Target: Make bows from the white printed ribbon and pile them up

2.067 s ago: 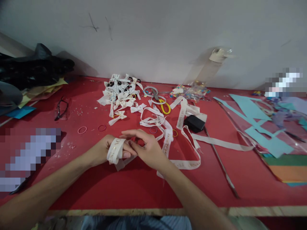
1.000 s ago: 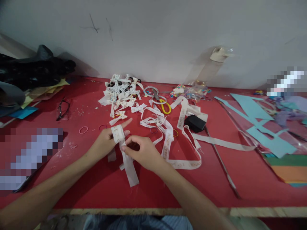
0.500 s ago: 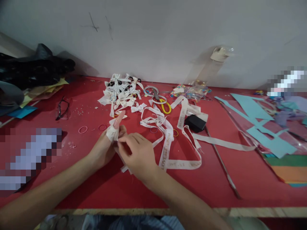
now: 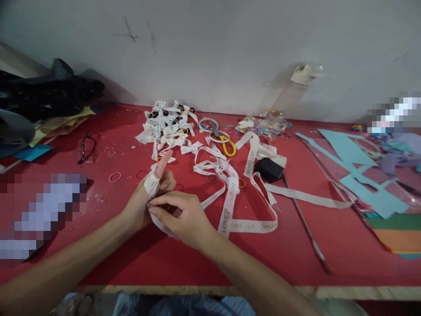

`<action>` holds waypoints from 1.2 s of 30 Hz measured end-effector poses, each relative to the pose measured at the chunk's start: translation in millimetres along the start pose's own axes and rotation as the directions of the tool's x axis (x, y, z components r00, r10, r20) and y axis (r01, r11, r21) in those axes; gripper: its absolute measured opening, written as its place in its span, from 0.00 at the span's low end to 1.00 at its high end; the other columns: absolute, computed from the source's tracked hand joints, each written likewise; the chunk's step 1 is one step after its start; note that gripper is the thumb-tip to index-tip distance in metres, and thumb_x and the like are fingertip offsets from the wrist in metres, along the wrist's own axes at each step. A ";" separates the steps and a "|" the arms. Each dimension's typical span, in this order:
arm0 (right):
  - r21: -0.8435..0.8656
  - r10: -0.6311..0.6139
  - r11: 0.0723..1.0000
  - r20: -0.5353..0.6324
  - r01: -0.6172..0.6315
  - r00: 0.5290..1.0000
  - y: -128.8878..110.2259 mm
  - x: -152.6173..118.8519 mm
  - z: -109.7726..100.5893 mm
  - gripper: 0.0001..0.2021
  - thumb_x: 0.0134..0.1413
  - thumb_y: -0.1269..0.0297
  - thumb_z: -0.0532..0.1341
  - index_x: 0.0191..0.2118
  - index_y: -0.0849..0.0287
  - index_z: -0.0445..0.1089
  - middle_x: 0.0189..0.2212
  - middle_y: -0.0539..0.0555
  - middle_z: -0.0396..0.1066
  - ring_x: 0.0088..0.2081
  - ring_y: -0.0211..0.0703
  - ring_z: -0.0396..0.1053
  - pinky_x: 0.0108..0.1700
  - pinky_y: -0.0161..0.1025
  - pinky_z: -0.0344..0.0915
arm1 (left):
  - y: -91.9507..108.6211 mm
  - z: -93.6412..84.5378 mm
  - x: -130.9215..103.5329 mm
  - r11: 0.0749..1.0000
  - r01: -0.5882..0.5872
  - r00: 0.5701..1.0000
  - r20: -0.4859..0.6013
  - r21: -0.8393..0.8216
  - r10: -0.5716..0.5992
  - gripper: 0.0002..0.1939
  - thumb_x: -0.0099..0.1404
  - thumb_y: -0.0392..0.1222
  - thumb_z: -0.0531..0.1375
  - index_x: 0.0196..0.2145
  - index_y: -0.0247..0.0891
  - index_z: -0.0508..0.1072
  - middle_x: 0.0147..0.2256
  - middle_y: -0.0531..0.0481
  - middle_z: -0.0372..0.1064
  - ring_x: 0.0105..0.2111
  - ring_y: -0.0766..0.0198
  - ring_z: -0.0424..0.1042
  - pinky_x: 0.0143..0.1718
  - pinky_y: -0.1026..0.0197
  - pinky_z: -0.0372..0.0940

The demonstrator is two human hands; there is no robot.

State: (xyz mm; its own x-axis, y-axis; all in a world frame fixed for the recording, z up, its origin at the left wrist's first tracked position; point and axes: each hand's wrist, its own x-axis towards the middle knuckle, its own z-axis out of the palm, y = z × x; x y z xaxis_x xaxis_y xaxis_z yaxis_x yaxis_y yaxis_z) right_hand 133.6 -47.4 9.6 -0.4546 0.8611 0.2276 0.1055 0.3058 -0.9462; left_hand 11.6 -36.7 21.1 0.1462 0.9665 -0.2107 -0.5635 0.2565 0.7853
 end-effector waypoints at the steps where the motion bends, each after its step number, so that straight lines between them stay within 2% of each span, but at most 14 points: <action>1: -0.011 -0.011 1.000 0.011 0.011 1.000 0.6 -0.5 -0.3 0.06 0.53 0.67 0.63 0.36 0.57 0.78 0.35 0.53 0.79 0.36 0.41 0.75 0.40 0.36 0.69 | -0.3 -0.6 -0.2 1.000 -0.006 1.000 0.001 -0.007 0.006 0.19 0.58 0.55 0.64 0.25 0.36 0.65 0.20 0.60 0.51 0.17 0.75 0.49 0.19 0.68 0.49; 3: -0.005 0.018 1.000 0.059 -0.017 0.998 1.5 -2.3 -1.0 0.09 0.56 0.66 0.61 0.40 0.57 0.78 0.34 0.53 0.78 0.33 0.40 0.74 0.36 0.34 0.69 | -0.1 -1.9 -0.3 0.999 -0.020 1.000 0.001 -0.030 0.020 0.17 0.58 0.53 0.64 0.27 0.36 0.67 0.20 0.60 0.50 0.17 0.75 0.47 0.18 0.69 0.47; 7: 0.054 0.105 0.991 0.234 -0.121 0.967 -0.1 -8.3 -3.2 0.17 0.62 0.62 0.54 0.53 0.58 0.72 0.22 0.48 0.71 0.23 0.34 0.66 0.26 0.30 0.63 | 4.1 -4.6 0.8 0.993 -0.087 0.996 0.000 -0.082 0.088 0.18 0.56 0.49 0.66 0.23 0.35 0.65 0.19 0.59 0.50 0.17 0.75 0.45 0.17 0.70 0.43; 9: 0.025 0.065 0.997 0.336 -0.078 0.940 -2.5 -11.4 -4.0 0.21 0.63 0.61 0.54 0.60 0.57 0.64 0.21 0.46 0.69 0.23 0.33 0.64 0.28 0.30 0.63 | 6.8 -5.8 1.3 0.988 -0.121 0.993 -0.006 -0.096 0.121 0.15 0.55 0.46 0.67 0.23 0.35 0.66 0.19 0.59 0.50 0.17 0.75 0.45 0.17 0.70 0.44; 12: -0.078 0.038 0.997 0.464 -0.002 0.885 -5.6 -14.6 -3.5 0.32 0.61 0.61 0.57 0.68 0.57 0.46 0.24 0.46 0.71 0.25 0.35 0.64 0.30 0.31 0.64 | 8.8 -5.2 0.2 0.982 -0.156 0.988 -0.010 -0.108 0.156 0.09 0.55 0.42 0.66 0.31 0.36 0.71 0.19 0.59 0.50 0.18 0.74 0.47 0.17 0.70 0.46; 15: -0.175 0.030 0.983 0.470 0.060 0.882 -6.7 -14.9 -0.8 0.39 0.57 0.64 0.59 0.69 0.58 0.40 0.28 0.49 0.72 0.28 0.39 0.67 0.30 0.32 0.64 | 7.1 -0.5 -3.2 0.978 -0.161 0.987 -0.044 -0.131 0.156 0.10 0.52 0.40 0.67 0.31 0.37 0.71 0.19 0.59 0.50 0.18 0.74 0.48 0.17 0.71 0.44; 18: -0.189 0.042 0.981 0.461 0.052 0.886 -6.4 -12.5 2.5 0.37 0.57 0.65 0.58 0.69 0.58 0.41 0.28 0.50 0.72 0.27 0.40 0.67 0.28 0.32 0.63 | 4.2 5.5 -6.6 0.986 -0.105 0.993 -0.067 -0.132 0.097 0.11 0.49 0.39 0.68 0.29 0.36 0.70 0.18 0.60 0.48 0.18 0.75 0.46 0.16 0.71 0.42; 22: -0.276 0.111 0.961 0.441 0.017 0.890 -6.2 -9.5 3.6 0.35 0.58 0.63 0.57 0.68 0.59 0.43 0.29 0.51 0.74 0.26 0.41 0.69 0.27 0.33 0.61 | 3.3 7.4 -7.5 0.991 -0.010 0.998 -0.061 -0.137 0.002 0.12 0.51 0.39 0.67 0.33 0.37 0.71 0.18 0.61 0.46 0.17 0.74 0.43 0.14 0.71 0.40; 26: -0.402 0.107 0.910 0.456 0.097 0.884 -6.9 -9.2 0.0 0.37 0.59 0.57 0.59 0.69 0.57 0.42 0.30 0.52 0.75 0.26 0.42 0.69 0.27 0.33 0.59 | 5.4 2.8 -7.1 0.982 -0.076 0.997 -0.017 -0.175 0.074 0.06 0.55 0.37 0.64 0.31 0.35 0.71 0.18 0.61 0.45 0.17 0.75 0.43 0.15 0.71 0.43; 28: -0.454 0.112 0.882 0.467 0.129 0.877 -7.1 -9.2 -0.8 0.36 0.59 0.56 0.57 0.69 0.58 0.42 0.29 0.52 0.75 0.25 0.41 0.68 0.27 0.33 0.58 | 5.8 1.2 -8.2 0.974 -0.076 0.996 0.022 -0.214 0.083 0.05 0.57 0.35 0.62 0.33 0.36 0.71 0.18 0.61 0.45 0.17 0.75 0.43 0.16 0.71 0.44; 32: -0.589 0.125 0.781 0.474 0.208 0.871 -4.5 -8.3 1.7 0.38 0.55 0.59 0.57 0.68 0.61 0.44 0.28 0.52 0.76 0.24 0.43 0.68 0.25 0.35 0.53 | 2.6 2.4 -11.9 0.968 0.024 0.996 0.088 -0.248 -0.002 0.12 0.58 0.35 0.61 0.41 0.38 0.72 0.18 0.61 0.44 0.17 0.74 0.44 0.16 0.70 0.44; 36: -0.709 0.082 0.628 0.470 0.321 0.879 1.9 -9.2 0.6 0.36 0.53 0.63 0.55 0.67 0.65 0.45 0.30 0.57 0.77 0.24 0.45 0.68 0.24 0.36 0.49 | -1.3 3.6 -11.7 0.970 0.046 0.997 0.073 -0.239 -0.029 0.08 0.59 0.33 0.60 0.39 0.37 0.72 0.18 0.61 0.42 0.17 0.74 0.43 0.17 0.70 0.44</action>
State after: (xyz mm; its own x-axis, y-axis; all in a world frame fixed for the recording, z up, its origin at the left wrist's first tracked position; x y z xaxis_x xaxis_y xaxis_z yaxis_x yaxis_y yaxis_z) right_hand 137.4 -55.0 5.5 -0.8067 0.5908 0.0147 0.5475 0.7565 -0.3578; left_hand 13.6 -48.4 24.7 0.2215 0.9565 -0.1900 -0.7344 0.2918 0.6128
